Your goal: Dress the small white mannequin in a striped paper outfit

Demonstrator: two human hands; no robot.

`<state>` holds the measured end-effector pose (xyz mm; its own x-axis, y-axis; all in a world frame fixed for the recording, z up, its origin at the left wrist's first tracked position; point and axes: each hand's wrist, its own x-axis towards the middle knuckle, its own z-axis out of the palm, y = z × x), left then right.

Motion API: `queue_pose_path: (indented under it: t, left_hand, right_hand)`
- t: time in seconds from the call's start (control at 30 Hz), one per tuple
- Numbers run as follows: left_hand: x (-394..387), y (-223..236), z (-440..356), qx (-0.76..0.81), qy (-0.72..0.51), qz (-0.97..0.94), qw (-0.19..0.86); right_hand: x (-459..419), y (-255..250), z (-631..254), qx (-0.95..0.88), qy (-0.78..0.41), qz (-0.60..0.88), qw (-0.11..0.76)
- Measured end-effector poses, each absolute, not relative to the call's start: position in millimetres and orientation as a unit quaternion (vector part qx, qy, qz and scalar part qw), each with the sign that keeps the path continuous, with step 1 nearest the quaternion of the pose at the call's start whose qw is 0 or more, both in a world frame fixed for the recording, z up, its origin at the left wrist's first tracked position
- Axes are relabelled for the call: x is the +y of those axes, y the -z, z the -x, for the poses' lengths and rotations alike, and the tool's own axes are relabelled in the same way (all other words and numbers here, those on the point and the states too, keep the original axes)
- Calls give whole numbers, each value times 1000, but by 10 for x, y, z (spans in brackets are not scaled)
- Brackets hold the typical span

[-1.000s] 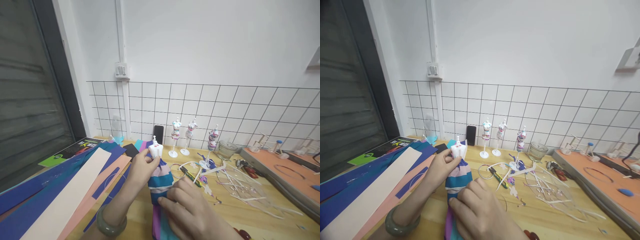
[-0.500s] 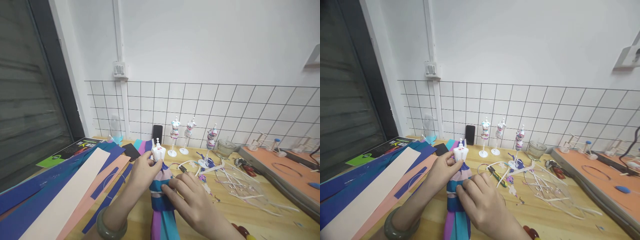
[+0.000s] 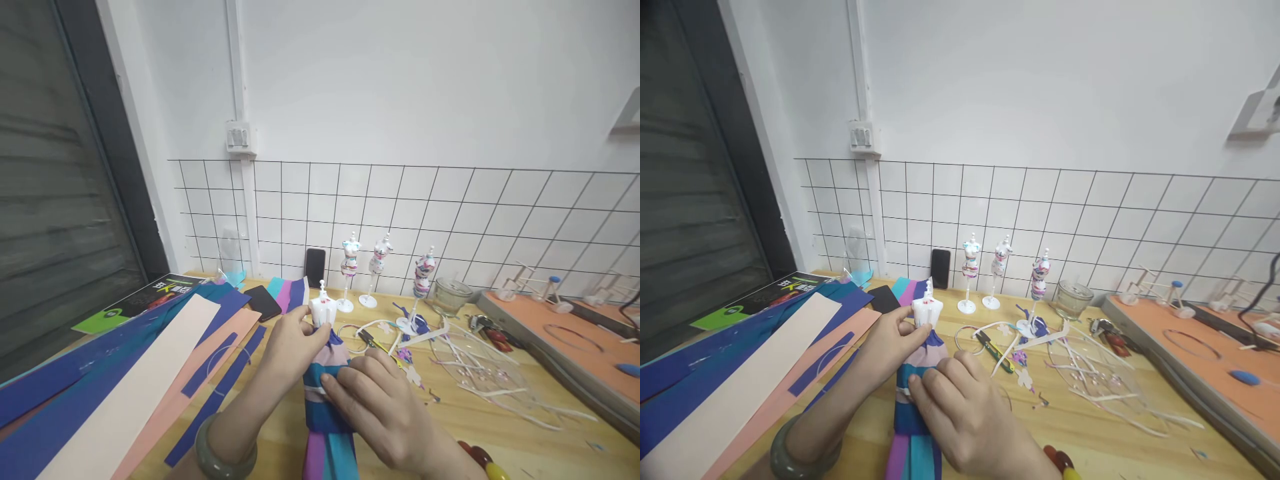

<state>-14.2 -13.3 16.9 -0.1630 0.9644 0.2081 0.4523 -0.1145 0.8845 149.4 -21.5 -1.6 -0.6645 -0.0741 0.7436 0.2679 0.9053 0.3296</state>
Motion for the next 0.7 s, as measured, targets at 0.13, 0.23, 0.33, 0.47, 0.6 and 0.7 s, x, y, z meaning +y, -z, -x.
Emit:
queue_pose_path:
  t: [0.13, 0.23, 0.33, 0.47, 0.6, 0.7]
  left_hand:
    - [-131, -161, 154, 604, -467, -584, 277]
    - [-100, -144, 186, 604, -473, -578, 279]
    - [-64, -131, 220, 598, -477, -572, 296]
    - [-40, -106, 236, 593, -477, -569, 313]
    - [-40, -91, 222, 594, -474, -572, 310]
    - [-53, -99, 195, 595, -470, -576, 306]
  right_hand:
    - [-183, 25, -1502, -887, 204, 64, 408]
    - [-136, 47, -1512, -884, 200, 83, 413]
    - [-93, 71, -1527, -881, 185, 105, 422]
    - [-78, 91, -1541, -882, 156, 108, 432]
    - [-100, 84, -1536, -887, 159, 108, 419]
    - [-121, 62, -1531, -887, 166, 101, 419]
